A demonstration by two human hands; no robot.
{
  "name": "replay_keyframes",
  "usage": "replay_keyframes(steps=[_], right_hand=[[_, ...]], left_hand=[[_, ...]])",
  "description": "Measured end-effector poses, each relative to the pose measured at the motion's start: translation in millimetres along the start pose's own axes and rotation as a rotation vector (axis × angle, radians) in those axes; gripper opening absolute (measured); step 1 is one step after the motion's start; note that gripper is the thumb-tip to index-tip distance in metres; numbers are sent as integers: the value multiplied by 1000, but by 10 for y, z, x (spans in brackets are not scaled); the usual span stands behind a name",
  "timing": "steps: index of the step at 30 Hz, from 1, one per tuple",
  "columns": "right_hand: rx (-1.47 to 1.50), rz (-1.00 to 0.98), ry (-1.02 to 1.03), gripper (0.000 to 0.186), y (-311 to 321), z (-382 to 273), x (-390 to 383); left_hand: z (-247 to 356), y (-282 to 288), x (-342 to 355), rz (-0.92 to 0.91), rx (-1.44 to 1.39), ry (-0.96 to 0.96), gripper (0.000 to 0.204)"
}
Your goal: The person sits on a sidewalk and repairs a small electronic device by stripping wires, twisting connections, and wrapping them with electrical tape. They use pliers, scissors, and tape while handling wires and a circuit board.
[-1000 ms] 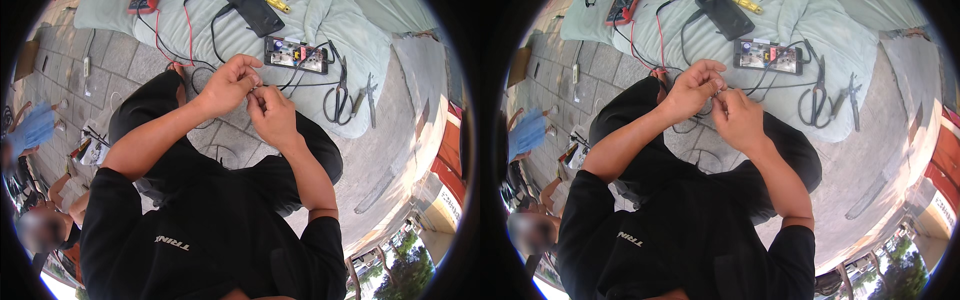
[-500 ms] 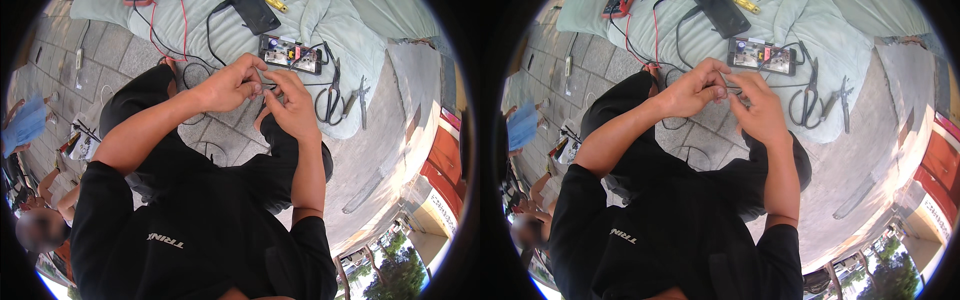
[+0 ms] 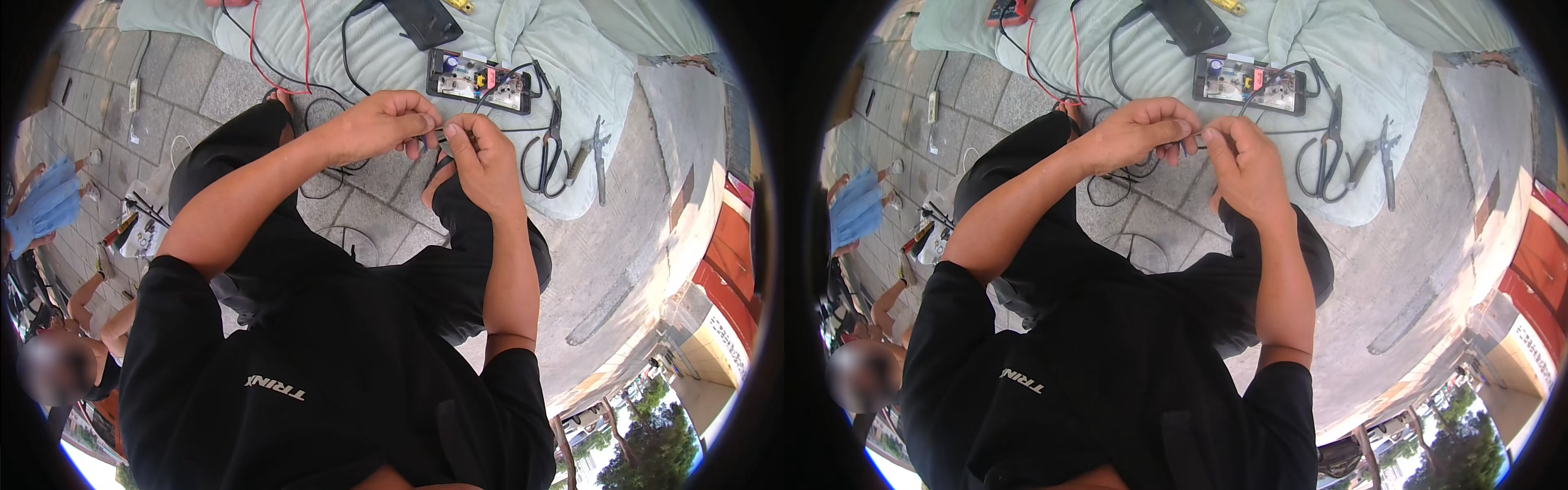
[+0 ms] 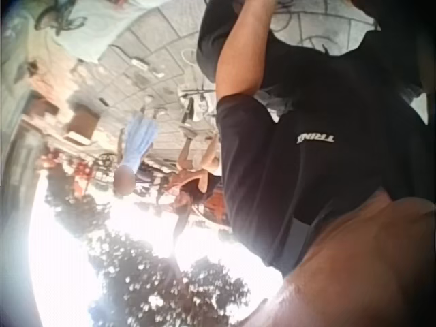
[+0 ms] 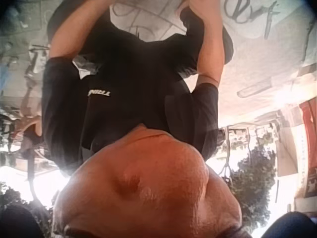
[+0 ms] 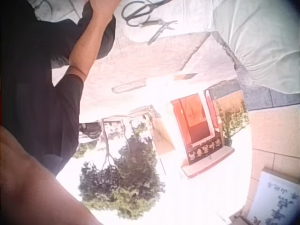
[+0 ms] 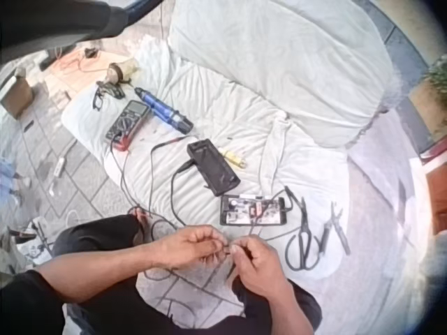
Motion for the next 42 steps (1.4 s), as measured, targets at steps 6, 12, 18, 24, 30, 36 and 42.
replay_keyframes(steps=[6,12,18,24,30,36,42], right_hand=[[-49,104,-4,16,21,-29,9],[-276,238,153,15,134,-296,-14],[-387,302,87,22,220,-287,60],[-263,306,120,17,197,-84,114],[-178,276,14,15,145,63,124],[-91,239,-35,18,107,173,152],[227,98,-249,23,57,318,170]], left_hand=[[-129,34,78,74,117,-43,19],[-179,45,159,209,-66,-6,14],[-293,18,233,291,-258,50,9],[-315,-4,257,280,-314,49,8],[-383,-10,249,269,-319,59,7],[-394,-1,261,285,-344,50,7],[-395,7,273,289,-316,44,7]])
Point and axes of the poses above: each hand's wrist, its own x-axis towards the middle knuckle, its own y-axis out of the back of the hand, z = x × y, the point moved 9 cm from there along x, towards the middle knuckle, and after that the axes turned 10 degrees about -y, right-handed, at the moved point
